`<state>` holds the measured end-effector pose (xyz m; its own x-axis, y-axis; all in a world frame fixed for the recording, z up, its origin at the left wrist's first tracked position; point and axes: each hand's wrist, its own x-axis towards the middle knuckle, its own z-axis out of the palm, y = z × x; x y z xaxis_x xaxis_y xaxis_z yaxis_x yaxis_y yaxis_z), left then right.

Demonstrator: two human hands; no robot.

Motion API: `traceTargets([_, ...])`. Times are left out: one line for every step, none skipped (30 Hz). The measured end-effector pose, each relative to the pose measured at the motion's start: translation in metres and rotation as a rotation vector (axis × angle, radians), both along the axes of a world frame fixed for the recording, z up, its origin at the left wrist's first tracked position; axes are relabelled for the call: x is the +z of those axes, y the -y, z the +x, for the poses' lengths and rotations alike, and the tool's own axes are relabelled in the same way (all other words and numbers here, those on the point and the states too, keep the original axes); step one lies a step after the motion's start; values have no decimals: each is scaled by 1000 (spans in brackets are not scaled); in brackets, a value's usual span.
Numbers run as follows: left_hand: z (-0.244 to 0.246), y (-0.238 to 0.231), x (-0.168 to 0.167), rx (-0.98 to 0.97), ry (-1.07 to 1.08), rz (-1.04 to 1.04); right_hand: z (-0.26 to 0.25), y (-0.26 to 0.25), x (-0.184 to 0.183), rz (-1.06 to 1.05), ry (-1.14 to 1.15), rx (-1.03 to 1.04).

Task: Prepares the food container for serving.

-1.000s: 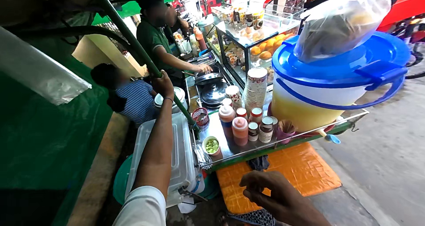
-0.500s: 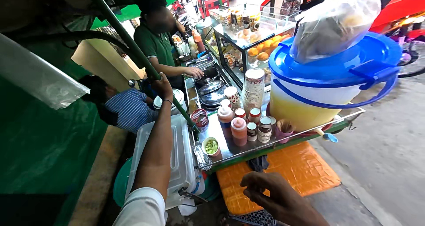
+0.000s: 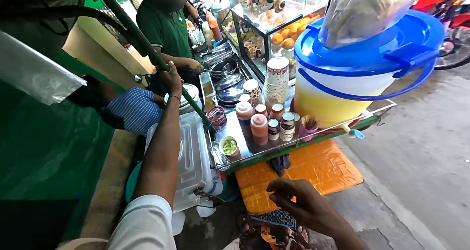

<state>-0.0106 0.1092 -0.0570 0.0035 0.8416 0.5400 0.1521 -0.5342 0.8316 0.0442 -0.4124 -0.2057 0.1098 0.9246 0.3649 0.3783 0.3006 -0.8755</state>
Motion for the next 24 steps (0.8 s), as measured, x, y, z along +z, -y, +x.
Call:
traceTargets([-2,1,2,-31,-11,-23,0,2,-3,-9,5,-9])
traceTargets([-4,3,3,-54,-17,-32,1,5,-5,-16,3,-17])
traceTargets([-6,5,4,-80,-22,-33,1,7,-8,-23,0,-27])
traceTargets([-8,7,5,-100,-28,-31,1,10,-11,-29,1,-41])
traceTargets([-10,9,6,-117,-38,-24,1,13,-13,-37,4,-56])
traceTargets([-11,10,7,-128,-56,-23,2,17,-16,-43,7,-70])
traceTargets([-13,11,8,-136,-82,-29,2,20,-19,-45,12,-83])
traceTargets([-17,11,10,-141,-127,-39,2,23,-22,-51,11,-92])
traceTargets([-23,10,12,-138,-193,-54,2,26,-25,-58,6,-103])
traceTargets([-29,10,13,-124,-269,-76,2,30,-28,-66,-2,-113])
traceTargets([-37,13,13,-120,-352,-90,2,33,-31,-74,-14,-119])
traceTargets([-46,19,12,-115,-433,-81,2,37,-35,-84,-27,-127])
traceTargets([-57,28,9,-98,-510,-53,2,42,-39,-99,-42,-134])
traceTargets([-70,38,4,-91,-573,-15,3,46,-43,-115,-56,-145])
traceTargets([-86,51,0,-97,-633,40,3,50,-47,-131,-68,-155])
traceTargets([-103,68,-4,-114,-701,88,3,53,-51,-147,-78,-163])
traceTargets([-122,90,-9,-142,-764,114,3,55,-55,-159,-85,-169])
traceTargets([-143,115,-16,-170,-828,126,3,55,-58,-176,-83,-176])
traceTargets([-164,141,-28,-197,-878,139,2,55,-61,-193,-79,-181])
traceTargets([-186,168,-44,-229,-928,150,1,55,-63,-205,-70,-183])
traceTargets([-205,197,-62,-261,-972,151,1,54,-65,-214,-61,-178])
traceTargets([-221,218,-81,-292,-1002,159,0,52,-67,-218,-57,-168])
traceTargets([-235,232,-100,-319,-1029,157,-1,48,-68,-220,-60,-151])
traceTargets([-249,243,-119,-337,-1050,146,-2,44,-69,-226,-64,-130])
